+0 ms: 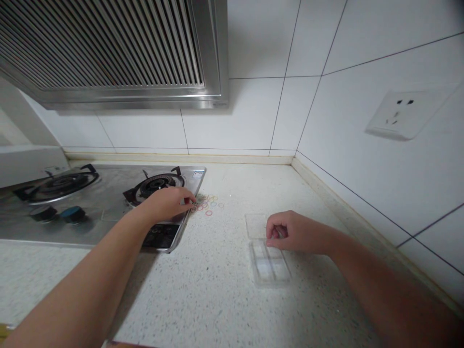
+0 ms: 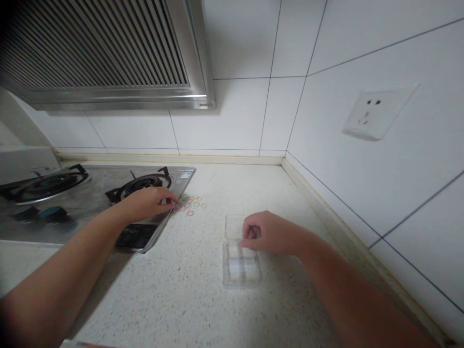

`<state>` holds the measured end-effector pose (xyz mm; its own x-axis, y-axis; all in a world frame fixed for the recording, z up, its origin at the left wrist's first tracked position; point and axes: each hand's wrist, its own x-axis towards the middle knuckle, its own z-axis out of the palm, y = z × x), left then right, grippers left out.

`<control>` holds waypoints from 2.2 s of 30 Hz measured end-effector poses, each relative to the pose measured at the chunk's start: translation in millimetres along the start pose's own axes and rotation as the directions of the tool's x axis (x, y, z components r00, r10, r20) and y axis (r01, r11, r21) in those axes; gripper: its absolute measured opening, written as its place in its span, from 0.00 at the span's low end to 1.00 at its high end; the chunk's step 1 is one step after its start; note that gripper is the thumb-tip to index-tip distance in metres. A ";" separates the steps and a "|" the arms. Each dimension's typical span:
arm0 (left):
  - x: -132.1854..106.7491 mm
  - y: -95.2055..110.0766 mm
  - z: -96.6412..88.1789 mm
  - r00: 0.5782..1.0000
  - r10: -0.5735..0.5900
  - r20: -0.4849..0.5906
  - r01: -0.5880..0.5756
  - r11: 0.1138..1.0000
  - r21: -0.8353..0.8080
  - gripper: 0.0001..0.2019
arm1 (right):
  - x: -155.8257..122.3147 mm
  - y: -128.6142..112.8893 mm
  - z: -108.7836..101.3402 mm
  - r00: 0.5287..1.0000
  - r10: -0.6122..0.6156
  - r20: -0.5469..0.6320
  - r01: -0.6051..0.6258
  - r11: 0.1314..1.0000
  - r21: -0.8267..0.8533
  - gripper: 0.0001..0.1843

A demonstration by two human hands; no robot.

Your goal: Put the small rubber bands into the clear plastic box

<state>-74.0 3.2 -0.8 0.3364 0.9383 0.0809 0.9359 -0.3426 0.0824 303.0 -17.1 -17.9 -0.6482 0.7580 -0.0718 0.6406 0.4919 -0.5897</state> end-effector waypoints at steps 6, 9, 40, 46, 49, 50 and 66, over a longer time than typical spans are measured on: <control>-0.7 0.1 -0.5 1.000 -0.006 -0.003 0.006 1.000 0.011 0.15 | 2.0 -5.9 7.7 0.999 -0.031 -0.032 0.029 0.998 -0.055 0.07; -1.0 -0.4 -0.4 1.000 -0.018 -0.002 0.019 1.000 0.021 0.15 | 3.1 -8.5 11.6 0.997 -0.060 -0.050 0.055 0.994 -0.092 0.07; 6.6 -5.2 15.3 0.996 -0.053 -0.066 0.056 0.998 0.035 0.11 | 4.7 -17.7 15.5 0.989 -0.141 -0.042 0.131 0.975 -0.179 0.13; 8.3 -4.0 16.4 0.989 -0.064 -0.131 0.052 0.994 -0.095 0.12 | 4.4 -16.0 15.1 0.991 -0.128 -0.037 0.121 0.981 -0.154 0.11; 10.8 -0.6 16.1 0.980 -0.090 -0.177 0.050 0.974 -0.222 0.12 | 4.0 -16.4 13.8 0.992 -0.119 -0.045 0.112 0.985 -0.130 0.12; 11.6 2.3 16.2 0.977 -0.101 -0.187 0.047 0.961 -0.272 0.12 | 3.9 -16.9 13.0 0.992 -0.114 -0.046 0.108 0.987 -0.118 0.12; -23.6 146.1 19.6 0.995 0.078 -0.066 -0.084 0.261 -0.962 0.08 | 4.7 -39.8 24.8 0.951 -0.119 -0.284 0.218 0.912 0.347 0.09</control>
<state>56.9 -68.1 -10.2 0.4008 0.9034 0.1521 0.1147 -0.2142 0.9700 264.2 -43.6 -14.7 -0.5764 0.7840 0.2303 0.3004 0.4654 -0.8326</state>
